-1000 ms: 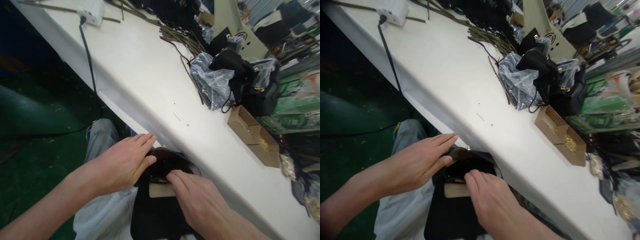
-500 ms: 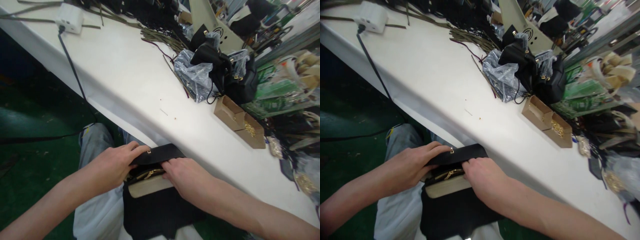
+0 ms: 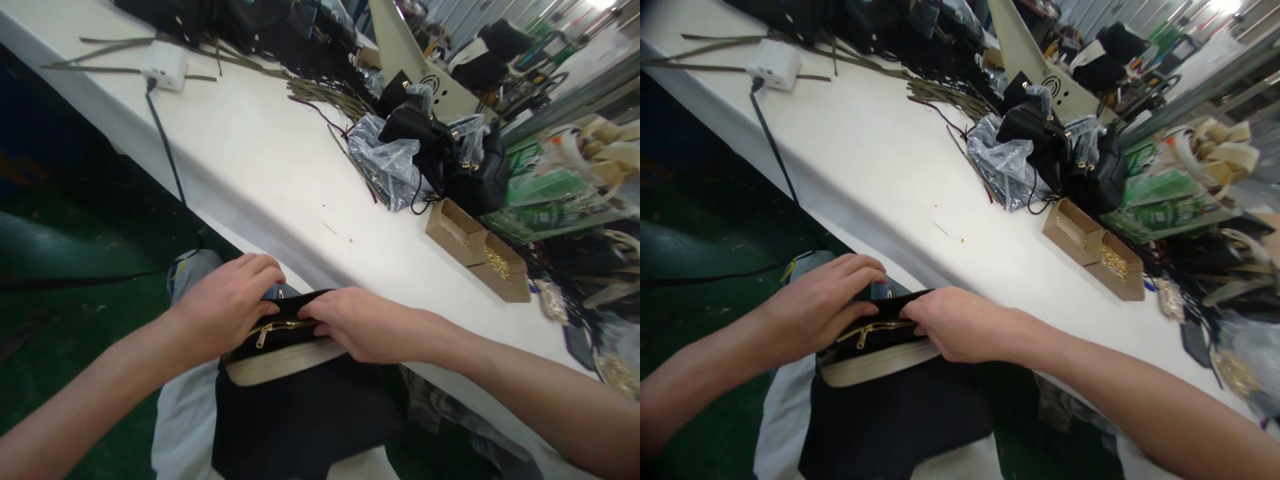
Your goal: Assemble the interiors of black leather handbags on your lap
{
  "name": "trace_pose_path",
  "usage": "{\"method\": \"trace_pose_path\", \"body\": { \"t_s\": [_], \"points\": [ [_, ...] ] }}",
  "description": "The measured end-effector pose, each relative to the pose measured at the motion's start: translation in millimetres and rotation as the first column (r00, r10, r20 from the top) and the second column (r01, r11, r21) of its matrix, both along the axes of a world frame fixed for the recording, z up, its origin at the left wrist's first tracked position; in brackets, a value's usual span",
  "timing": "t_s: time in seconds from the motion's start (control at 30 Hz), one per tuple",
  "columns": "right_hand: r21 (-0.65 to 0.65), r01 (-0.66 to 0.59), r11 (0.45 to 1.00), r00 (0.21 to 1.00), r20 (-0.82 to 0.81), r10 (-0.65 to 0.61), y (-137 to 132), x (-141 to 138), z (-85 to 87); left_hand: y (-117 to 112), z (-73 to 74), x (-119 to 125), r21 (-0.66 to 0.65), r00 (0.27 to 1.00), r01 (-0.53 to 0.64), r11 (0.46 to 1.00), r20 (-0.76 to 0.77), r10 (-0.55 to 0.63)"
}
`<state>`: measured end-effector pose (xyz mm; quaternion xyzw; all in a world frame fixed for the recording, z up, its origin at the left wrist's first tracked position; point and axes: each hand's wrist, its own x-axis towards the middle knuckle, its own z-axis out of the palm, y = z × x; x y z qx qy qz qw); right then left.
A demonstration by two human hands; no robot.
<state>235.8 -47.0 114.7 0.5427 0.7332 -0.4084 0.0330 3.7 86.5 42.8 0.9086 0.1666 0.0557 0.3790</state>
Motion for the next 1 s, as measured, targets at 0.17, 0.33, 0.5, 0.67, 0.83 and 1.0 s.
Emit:
{"method": "trace_pose_path", "body": {
  "t_s": [0.17,0.33,0.5,0.67,0.83,1.0],
  "points": [
    [-0.074,0.104,0.992,0.991,-0.071,-0.109,1.7,0.4,-7.9,-37.5,-1.0,26.6,-0.090,0.984,0.129,0.988,-0.108,-0.139],
    [-0.041,0.158,0.987,0.987,-0.025,-0.159,-1.6,9.8,1.5,-58.1,-24.4,34.1,0.222,0.965,0.019,0.975,0.251,-0.076],
    [-0.016,-0.002,1.000,0.996,0.090,0.003,-12.8,9.7,12.8,-70.7,-36.8,31.2,0.188,0.910,-0.007,0.982,0.408,-0.071],
    [0.342,-0.273,0.899,0.938,0.304,0.169,-36.3,5.5,20.7,-65.6,-46.9,25.3,0.280,0.929,0.023,0.960,0.349,-0.124],
    [0.365,-0.017,0.931,0.790,0.575,-0.211,-54.0,4.4,27.4,-57.9,-39.3,30.3,0.413,0.958,0.106,0.905,0.202,-0.205],
    [0.023,0.254,0.967,0.699,0.686,-0.200,-57.0,4.3,10.7,-52.4,-25.9,48.1,0.362,0.970,0.226,0.904,0.000,-0.242]
  ]
}}
